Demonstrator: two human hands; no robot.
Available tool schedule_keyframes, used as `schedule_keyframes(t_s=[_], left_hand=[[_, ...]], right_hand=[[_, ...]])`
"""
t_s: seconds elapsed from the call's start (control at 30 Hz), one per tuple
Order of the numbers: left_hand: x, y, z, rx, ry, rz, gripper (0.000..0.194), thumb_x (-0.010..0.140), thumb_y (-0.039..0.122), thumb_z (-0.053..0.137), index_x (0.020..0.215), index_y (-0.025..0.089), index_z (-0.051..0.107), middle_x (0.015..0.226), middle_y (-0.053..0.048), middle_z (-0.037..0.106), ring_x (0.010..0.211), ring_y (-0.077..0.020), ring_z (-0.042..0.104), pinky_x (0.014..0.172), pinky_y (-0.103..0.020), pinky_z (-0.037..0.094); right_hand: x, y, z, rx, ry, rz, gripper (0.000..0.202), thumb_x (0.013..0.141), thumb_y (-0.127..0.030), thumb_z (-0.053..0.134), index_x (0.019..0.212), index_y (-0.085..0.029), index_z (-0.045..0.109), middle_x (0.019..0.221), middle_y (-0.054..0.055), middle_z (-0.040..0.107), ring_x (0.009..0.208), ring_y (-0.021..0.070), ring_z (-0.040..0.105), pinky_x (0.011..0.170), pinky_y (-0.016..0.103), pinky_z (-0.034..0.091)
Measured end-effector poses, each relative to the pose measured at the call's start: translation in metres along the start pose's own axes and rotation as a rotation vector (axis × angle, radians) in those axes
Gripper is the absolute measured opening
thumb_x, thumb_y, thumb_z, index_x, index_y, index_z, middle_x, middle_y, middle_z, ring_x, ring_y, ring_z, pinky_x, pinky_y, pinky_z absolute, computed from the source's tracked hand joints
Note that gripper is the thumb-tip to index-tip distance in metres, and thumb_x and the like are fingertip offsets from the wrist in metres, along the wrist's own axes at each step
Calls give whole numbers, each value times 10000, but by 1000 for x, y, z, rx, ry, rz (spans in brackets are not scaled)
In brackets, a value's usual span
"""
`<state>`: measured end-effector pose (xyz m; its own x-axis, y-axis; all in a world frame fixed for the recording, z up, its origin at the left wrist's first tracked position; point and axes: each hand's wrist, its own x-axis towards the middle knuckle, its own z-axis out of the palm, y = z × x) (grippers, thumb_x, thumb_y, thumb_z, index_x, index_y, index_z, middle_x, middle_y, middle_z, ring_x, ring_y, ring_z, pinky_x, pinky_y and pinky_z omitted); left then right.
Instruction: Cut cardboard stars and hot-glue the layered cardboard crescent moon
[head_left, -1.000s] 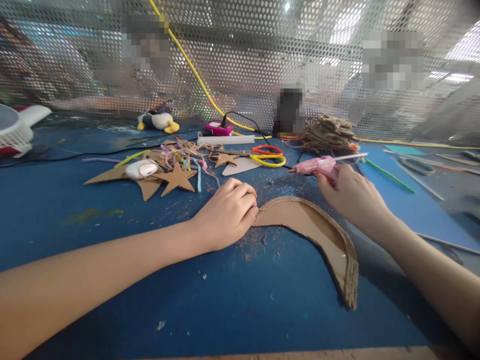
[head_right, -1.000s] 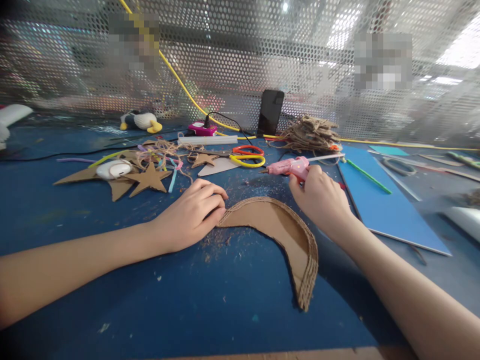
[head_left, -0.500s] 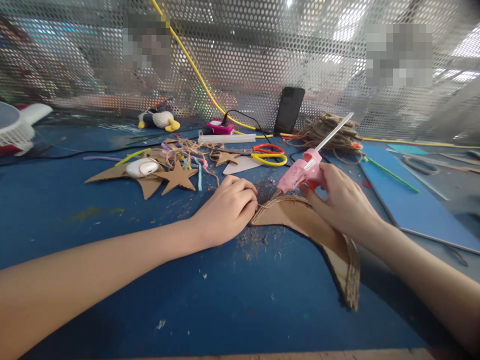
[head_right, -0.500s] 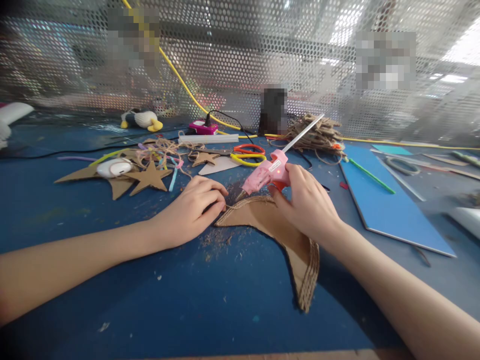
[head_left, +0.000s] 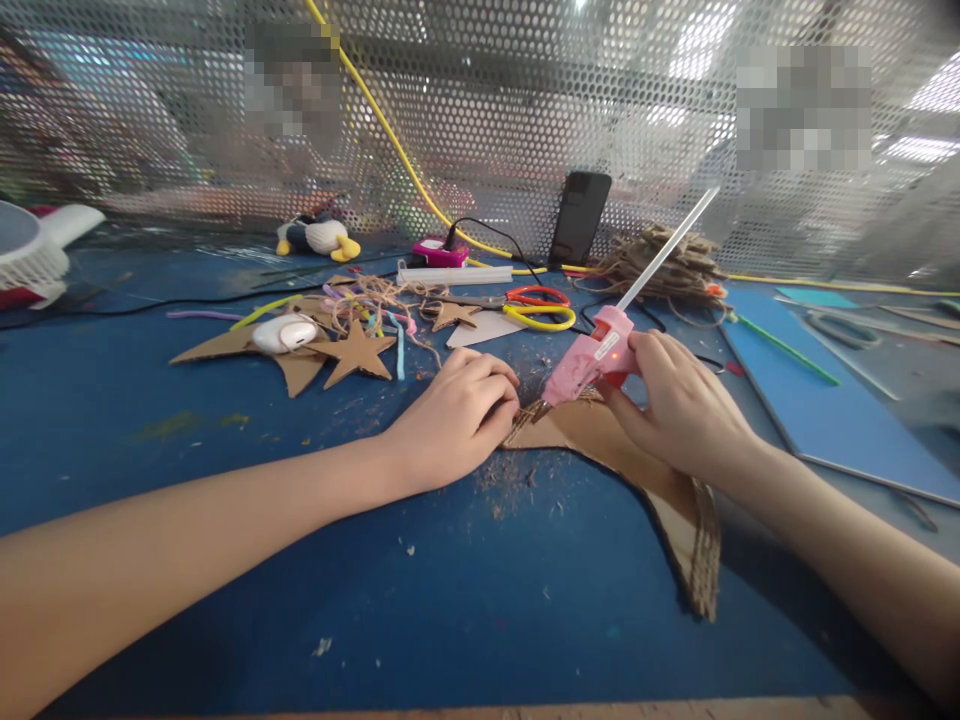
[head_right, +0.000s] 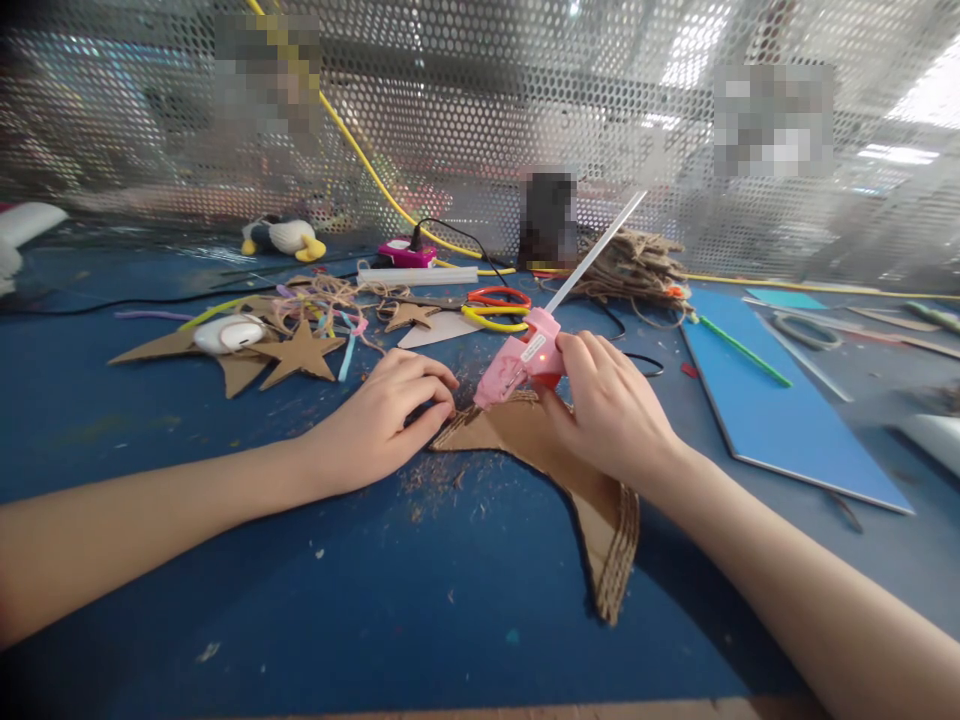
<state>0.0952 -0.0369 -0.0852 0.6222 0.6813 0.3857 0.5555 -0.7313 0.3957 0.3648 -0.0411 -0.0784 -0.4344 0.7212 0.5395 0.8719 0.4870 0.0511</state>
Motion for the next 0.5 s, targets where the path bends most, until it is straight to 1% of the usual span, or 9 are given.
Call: schedule_keyframes(t_s=[0.13, 0.5], left_hand=[[0, 1, -1, -17, -4, 29, 235, 1000, 199, 462, 881, 178, 663, 1123, -84, 672, 1135, -243, 515, 1066, -453, 404], [-2, -1, 1, 6, -4, 26, 233, 1003, 200, 468, 878, 172, 662, 1137, -83, 662, 1153, -250, 496, 1074, -457, 394]], right_hand=[[-1, 0, 1, -16, -13, -22, 91, 892, -256, 545, 918, -226, 462, 837, 75, 539, 751, 249, 495, 686, 367, 401], [-2, 0, 3, -27, -33, -25, 86, 881, -223, 537, 937, -219, 473, 852, 83, 575, 767, 257, 528, 703, 370, 419]])
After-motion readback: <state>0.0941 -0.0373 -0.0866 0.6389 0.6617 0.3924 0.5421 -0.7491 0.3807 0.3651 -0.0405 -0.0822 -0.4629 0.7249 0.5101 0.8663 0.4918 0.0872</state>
